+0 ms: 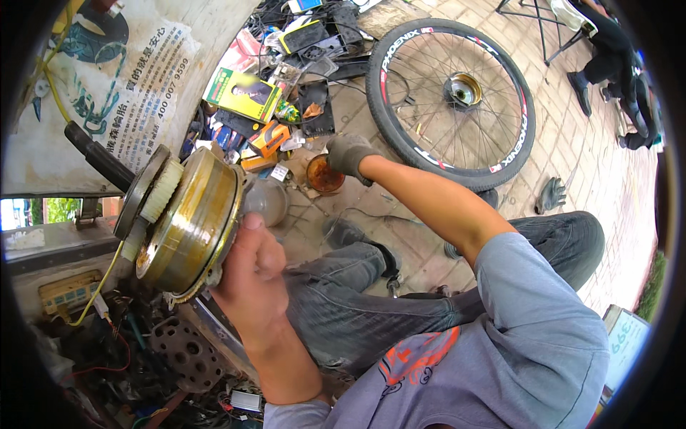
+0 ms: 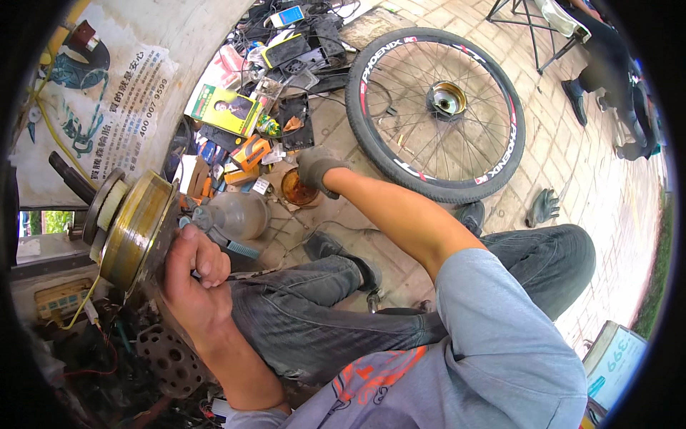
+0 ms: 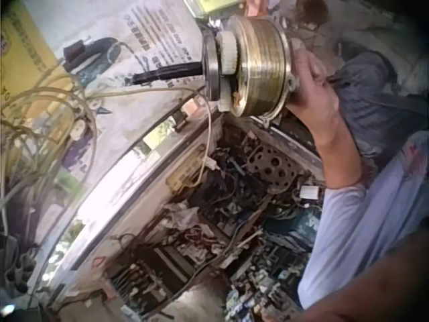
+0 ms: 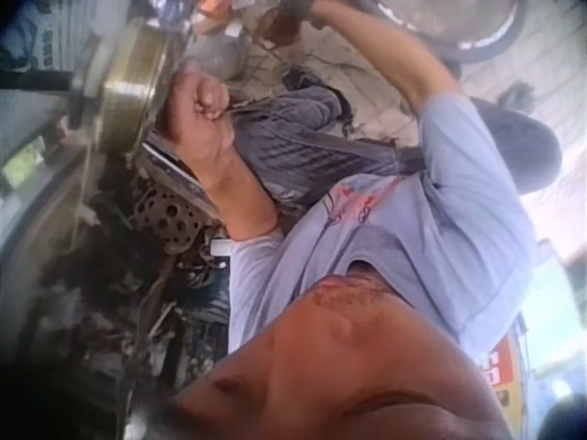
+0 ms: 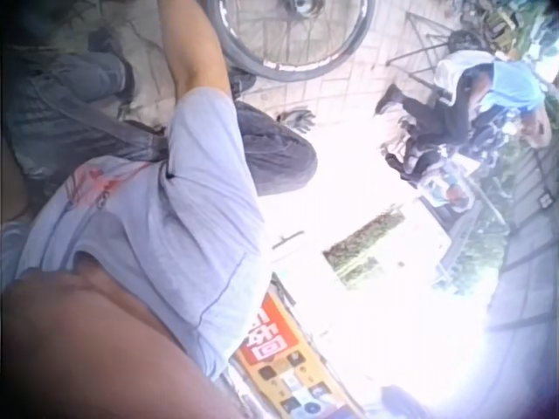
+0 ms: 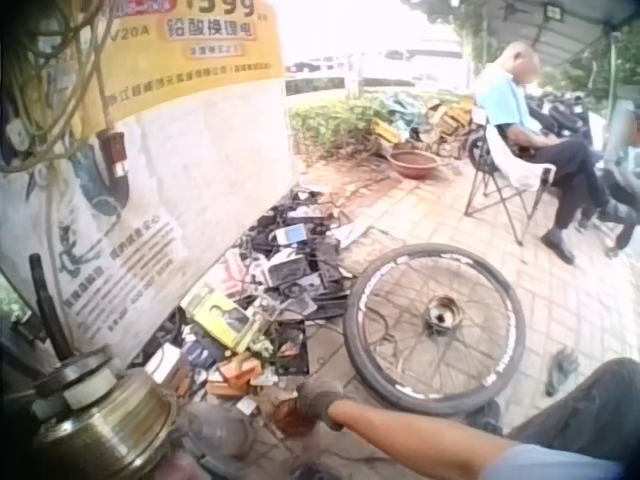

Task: The person sits on the ground and works on a mechanical part, likely a clutch assembly, by hand and with a brush. They rotate the part, apply lubricant, and manipulate its components in a cluttered workshop setting.

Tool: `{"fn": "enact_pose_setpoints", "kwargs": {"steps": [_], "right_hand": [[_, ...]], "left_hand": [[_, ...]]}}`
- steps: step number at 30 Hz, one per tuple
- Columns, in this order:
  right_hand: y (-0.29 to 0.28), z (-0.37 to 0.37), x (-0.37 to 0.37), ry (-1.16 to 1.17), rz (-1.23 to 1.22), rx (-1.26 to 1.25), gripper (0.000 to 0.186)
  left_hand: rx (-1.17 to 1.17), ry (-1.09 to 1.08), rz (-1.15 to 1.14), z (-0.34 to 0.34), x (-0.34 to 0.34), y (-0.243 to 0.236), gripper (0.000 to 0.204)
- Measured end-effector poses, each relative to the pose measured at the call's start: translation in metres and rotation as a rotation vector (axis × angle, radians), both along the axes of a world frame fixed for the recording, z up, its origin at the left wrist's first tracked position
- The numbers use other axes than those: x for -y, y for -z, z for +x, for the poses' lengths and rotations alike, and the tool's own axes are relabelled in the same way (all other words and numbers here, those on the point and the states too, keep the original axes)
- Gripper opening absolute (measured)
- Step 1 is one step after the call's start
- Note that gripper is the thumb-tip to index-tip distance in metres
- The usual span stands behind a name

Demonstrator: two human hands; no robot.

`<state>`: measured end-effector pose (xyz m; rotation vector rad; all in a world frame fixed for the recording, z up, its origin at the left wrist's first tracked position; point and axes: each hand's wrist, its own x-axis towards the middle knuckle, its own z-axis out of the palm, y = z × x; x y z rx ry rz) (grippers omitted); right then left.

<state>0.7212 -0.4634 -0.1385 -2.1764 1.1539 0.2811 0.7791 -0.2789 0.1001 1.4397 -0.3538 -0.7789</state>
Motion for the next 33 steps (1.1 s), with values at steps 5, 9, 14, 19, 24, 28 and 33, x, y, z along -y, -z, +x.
{"fn": "enact_pose_setpoints", "kwargs": {"steps": [5,9,14,19,24,28,33], "right_hand": [[-0.007,-0.017,-0.023,0.028,-0.141,0.051,0.026],[-0.013,-0.038,-0.026,0.077,-0.085,0.105,0.027],[-0.039,-0.071,-0.022,0.322,-0.021,0.180,0.031],[-0.109,-0.127,0.004,0.558,0.327,0.592,0.023],[-0.268,-0.211,-0.012,0.556,0.233,1.248,0.020],[-0.312,-0.196,-0.062,0.337,-0.082,1.364,0.017],[-0.304,-0.191,-0.075,0.009,-0.050,1.448,0.017]], "left_hand": [[-0.021,0.117,-0.099,0.001,-0.001,-0.005,0.033],[0.060,0.070,-0.044,-0.007,-0.014,-0.014,0.033],[0.191,0.168,-0.012,-0.017,-0.034,-0.010,0.010],[-0.111,0.097,-0.022,-0.028,-0.031,-0.006,0.033],[-0.282,0.149,-0.047,-0.031,-0.023,-0.005,0.014],[-0.175,0.121,-0.031,-0.042,-0.024,-0.007,0.014],[-0.208,0.190,-0.088,-0.050,-0.022,-0.005,0.016]]}}
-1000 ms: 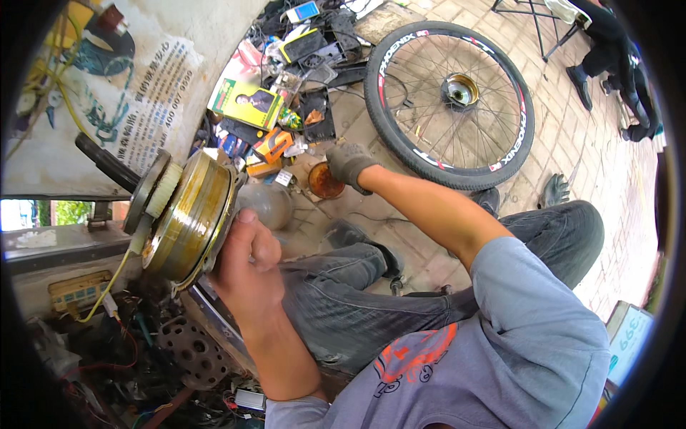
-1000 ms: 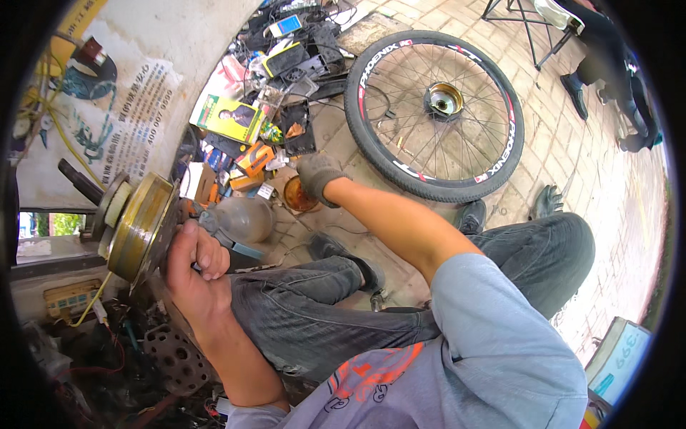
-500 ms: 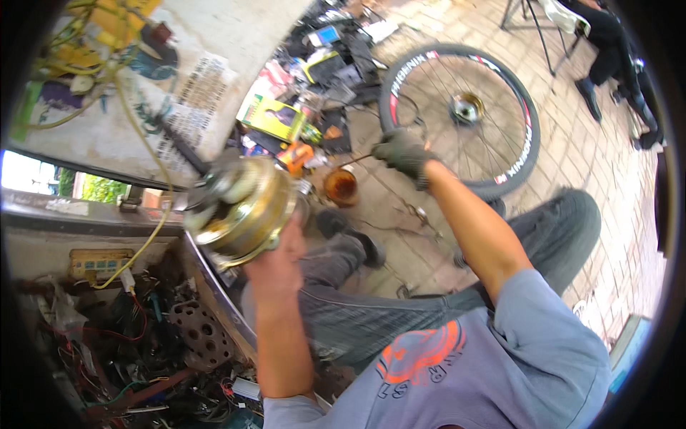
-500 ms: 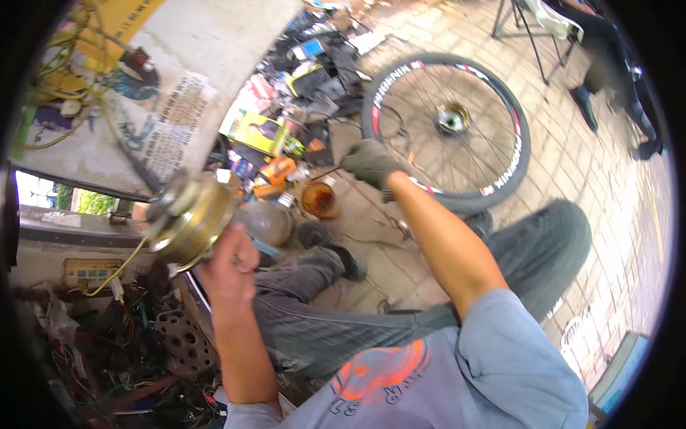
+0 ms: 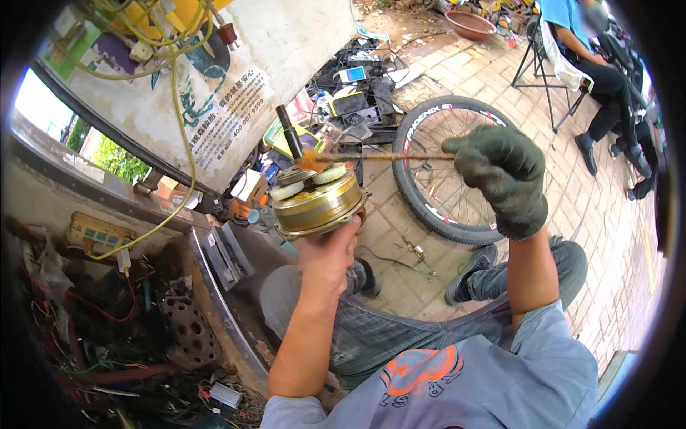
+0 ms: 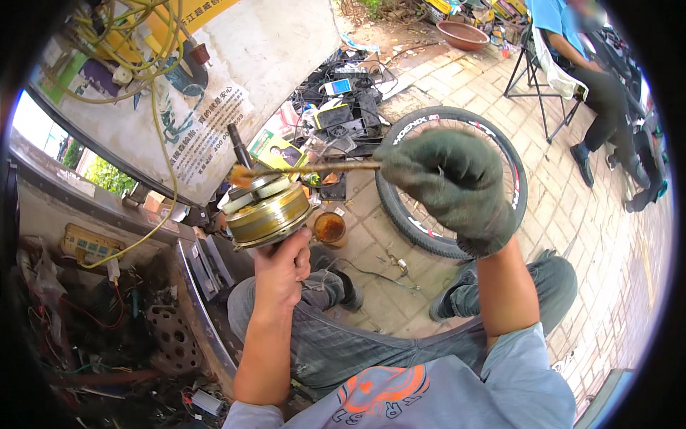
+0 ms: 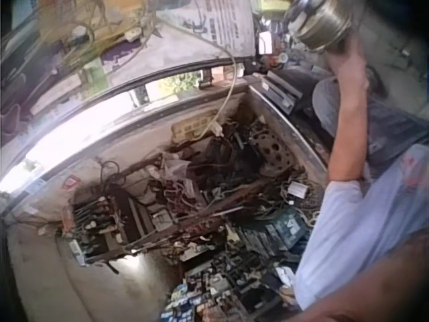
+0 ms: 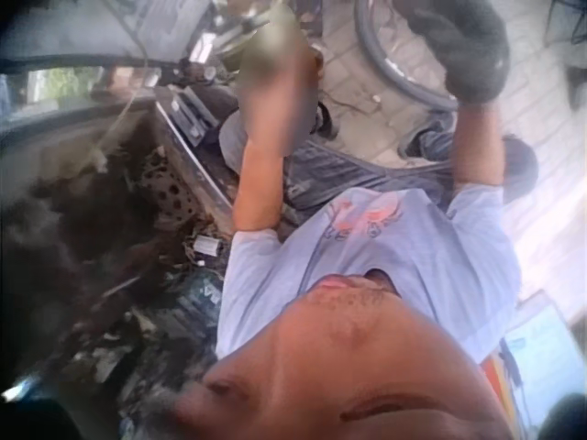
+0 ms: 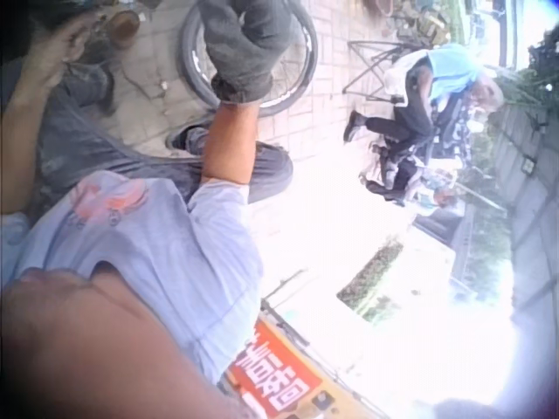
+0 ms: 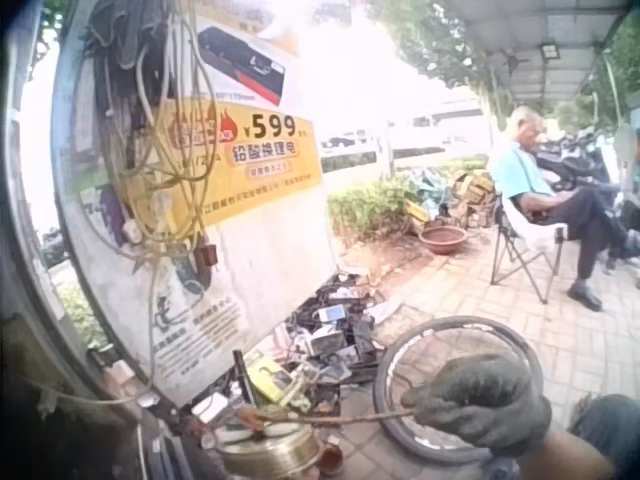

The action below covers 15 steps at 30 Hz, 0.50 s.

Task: The person sits on the ground and works on a mechanical part, likely a clutch assembly, by hand and with a brush. They rotate the part, apply lubricant, and manipulate its components in a cluttered workshop setting.

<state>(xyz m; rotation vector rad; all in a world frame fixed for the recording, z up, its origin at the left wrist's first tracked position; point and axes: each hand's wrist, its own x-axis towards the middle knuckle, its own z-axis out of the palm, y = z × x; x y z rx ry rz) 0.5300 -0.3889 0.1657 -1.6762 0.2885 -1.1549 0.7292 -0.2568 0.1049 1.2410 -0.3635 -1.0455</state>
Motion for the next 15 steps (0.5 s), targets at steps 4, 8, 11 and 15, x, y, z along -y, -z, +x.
{"fn": "enact_pose_setpoints", "kwargs": {"steps": [4,8,11,15], "right_hand": [[-0.001,-0.001,0.001,0.126,-0.476,-0.290,0.022],[-0.001,-0.001,0.004,0.114,-0.608,-0.342,0.031],[0.002,0.005,0.003,0.178,-0.720,-0.343,0.037],[-0.013,0.007,0.003,0.214,-0.990,-0.414,0.035]], "left_hand": [[-0.038,0.012,-0.013,-0.001,0.001,0.003,0.016],[-0.018,0.021,0.008,-0.001,0.000,0.002,0.017],[-0.029,0.015,-0.010,-0.001,-0.001,0.006,0.019],[-0.020,0.000,-0.039,0.001,-0.003,0.007,0.020]]}}
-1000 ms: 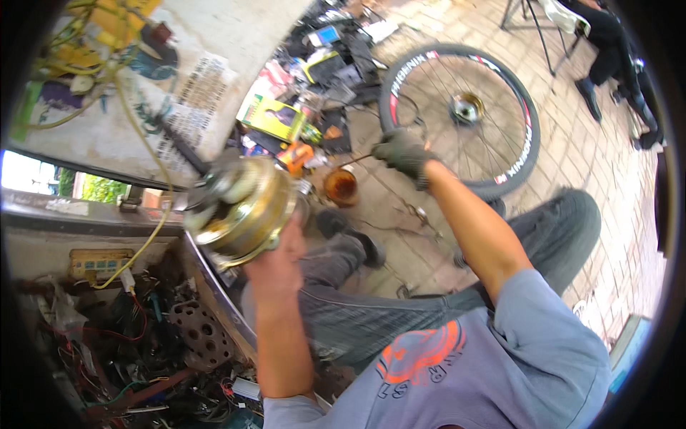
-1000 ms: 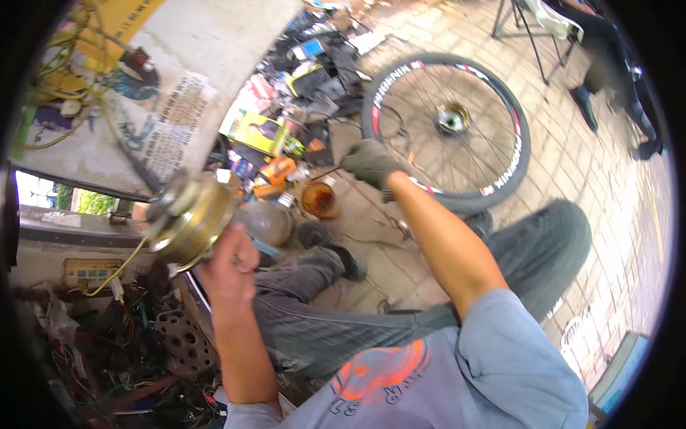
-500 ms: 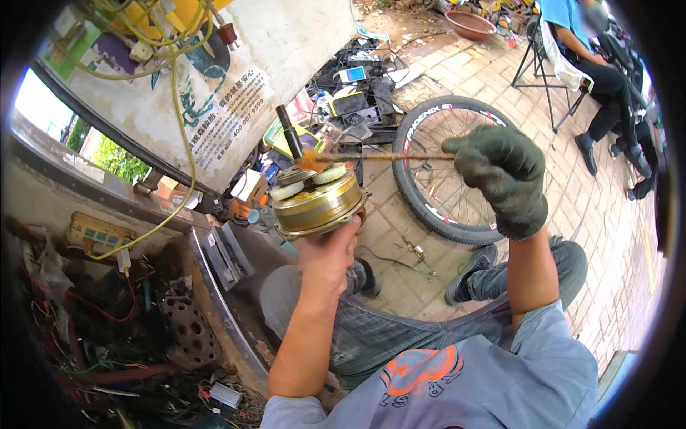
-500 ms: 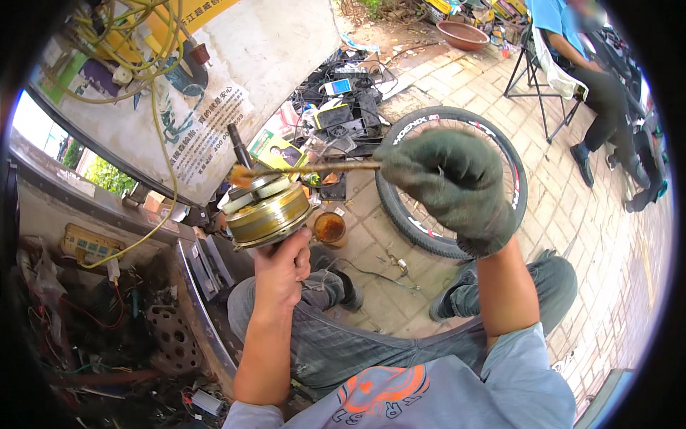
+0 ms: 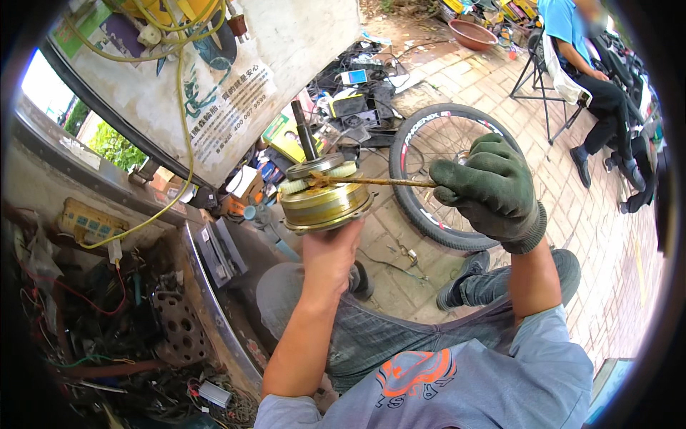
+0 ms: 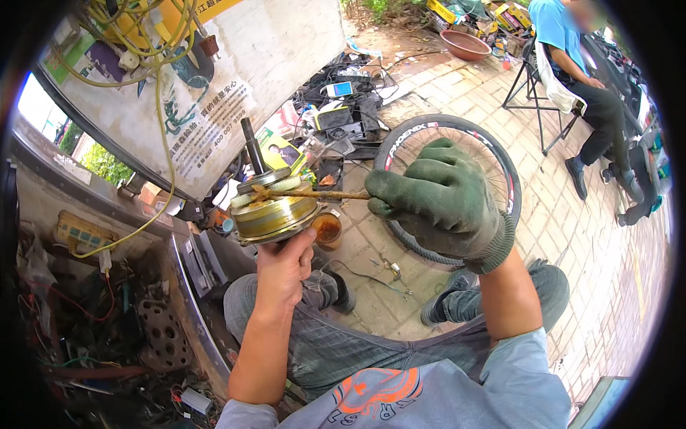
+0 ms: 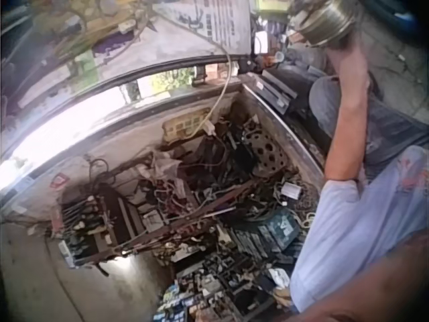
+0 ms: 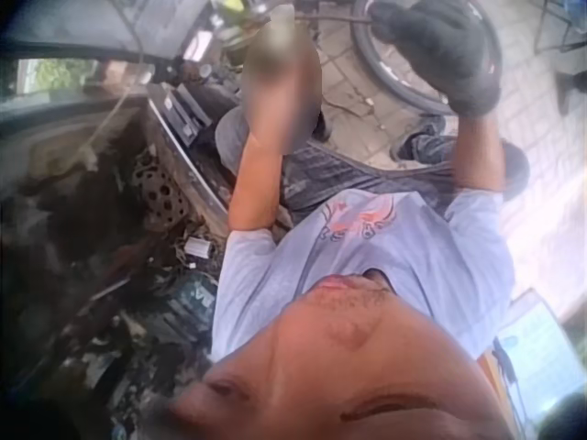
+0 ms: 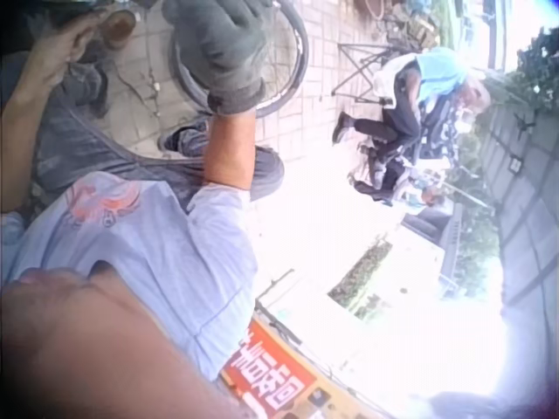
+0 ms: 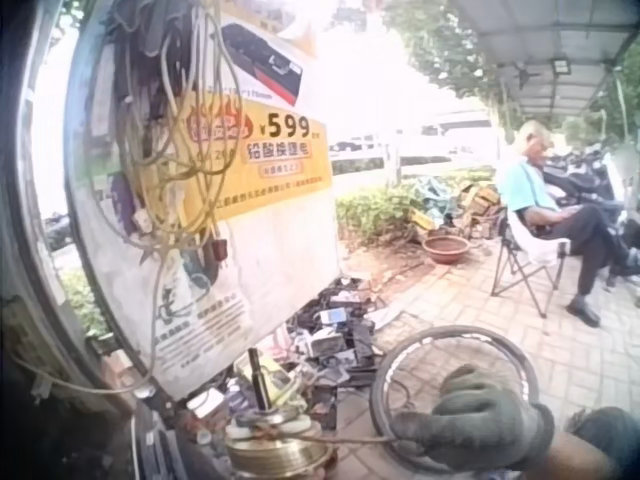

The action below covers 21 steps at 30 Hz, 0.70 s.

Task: The person sits on the ground and works on a mechanical part, likely a clutch assembly, by hand and with a brush. They rotate the part, apply lubricant, and manipulate its components in a cluttered workshop setting.

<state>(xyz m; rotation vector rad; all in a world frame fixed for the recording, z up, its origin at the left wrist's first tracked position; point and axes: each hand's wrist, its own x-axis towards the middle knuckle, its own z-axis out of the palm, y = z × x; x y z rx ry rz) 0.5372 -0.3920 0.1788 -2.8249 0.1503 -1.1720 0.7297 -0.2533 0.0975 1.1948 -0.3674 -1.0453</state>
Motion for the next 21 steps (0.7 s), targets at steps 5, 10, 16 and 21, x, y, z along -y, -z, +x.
{"fn": "enact_pose_setpoints", "kwargs": {"steps": [5,10,16,21], "right_hand": [[-0.024,0.000,-0.001,0.003,-0.209,-0.179,0.034],[-0.037,0.006,-0.009,0.021,-0.430,-0.147,0.031],[-0.087,0.019,-0.030,0.000,0.068,-0.290,0.018],[-0.097,0.032,-0.029,0.442,1.060,-0.368,0.019]], "left_hand": [[-0.016,-0.028,-0.019,0.000,-0.001,-0.002,0.015],[0.074,-0.009,-0.037,0.007,-0.002,0.010,0.022],[0.335,-0.123,-0.200,0.006,-0.004,0.029,0.039],[0.508,-0.204,-0.203,0.013,-0.003,0.034,0.040]]}}
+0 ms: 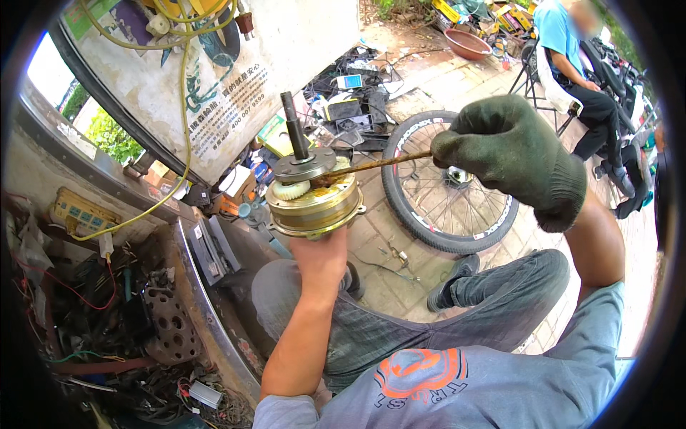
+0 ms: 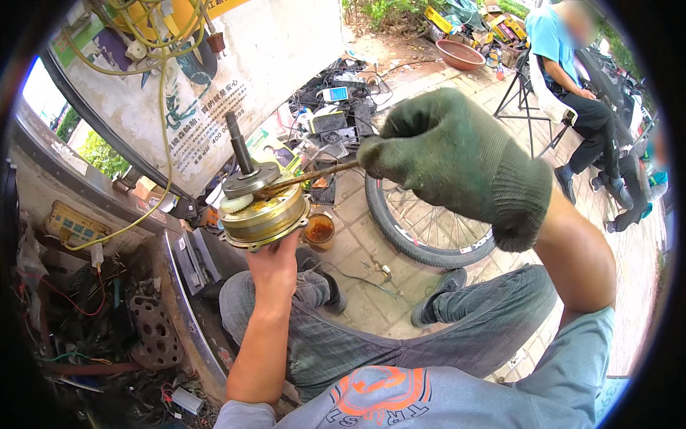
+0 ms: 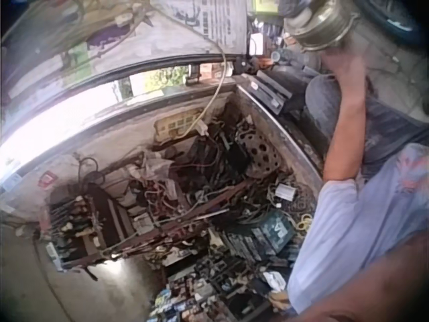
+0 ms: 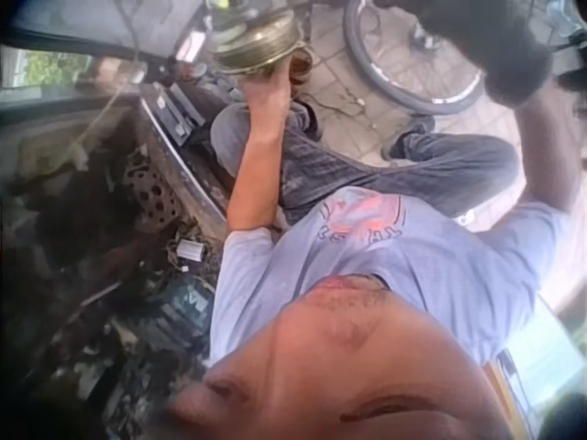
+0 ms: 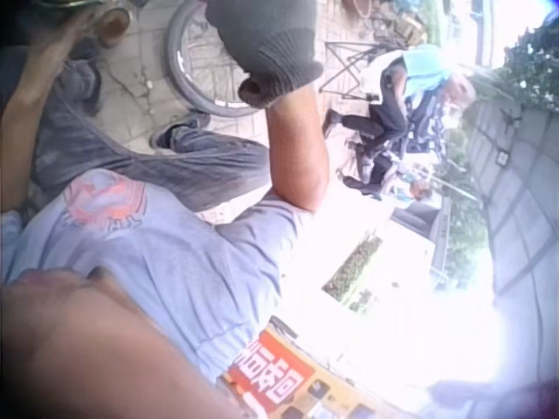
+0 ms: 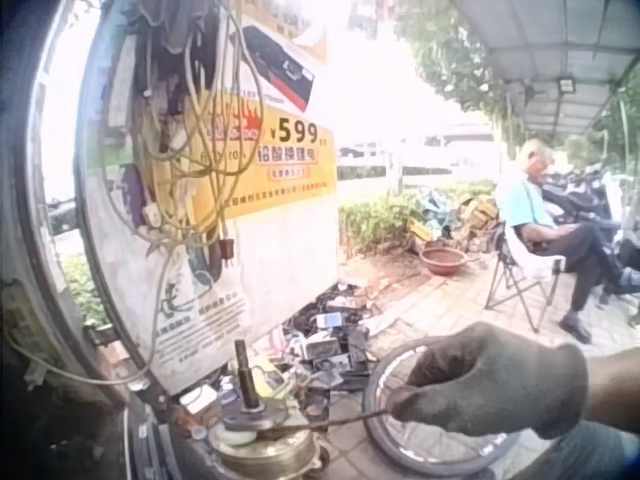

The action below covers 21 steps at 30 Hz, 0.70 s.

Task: The person sits on the ground and works on a mechanical part, likely a clutch assembly, by hand and with a brush. They rotate the part, apply lubricant, and manipulate its components in a cluttered workshop setting.

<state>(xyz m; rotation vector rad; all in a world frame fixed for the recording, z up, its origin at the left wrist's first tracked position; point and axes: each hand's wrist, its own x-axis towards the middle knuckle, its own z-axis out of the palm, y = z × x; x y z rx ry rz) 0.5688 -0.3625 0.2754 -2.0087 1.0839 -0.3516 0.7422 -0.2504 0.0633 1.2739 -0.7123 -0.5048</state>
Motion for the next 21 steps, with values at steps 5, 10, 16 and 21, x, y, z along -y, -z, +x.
{"fn": "enact_pose_setpoints", "kwargs": {"steps": [5,10,16,21], "right_hand": [[0.022,-0.010,-0.006,0.092,0.053,0.112,0.023],[0.022,-0.015,-0.013,0.137,0.060,0.129,0.025],[0.032,-0.022,-0.009,0.132,0.141,0.214,0.027],[0.040,-0.025,-0.021,0.131,0.114,0.347,0.017]], "left_hand": [[0.067,-0.049,0.019,0.002,-0.001,-0.005,0.040],[0.048,-0.056,-0.030,0.003,-0.001,0.001,0.040],[-0.260,-0.002,-0.031,-0.003,-0.004,-0.012,0.025],[-0.304,-0.004,0.003,-0.003,-0.003,-0.011,0.017]]}}
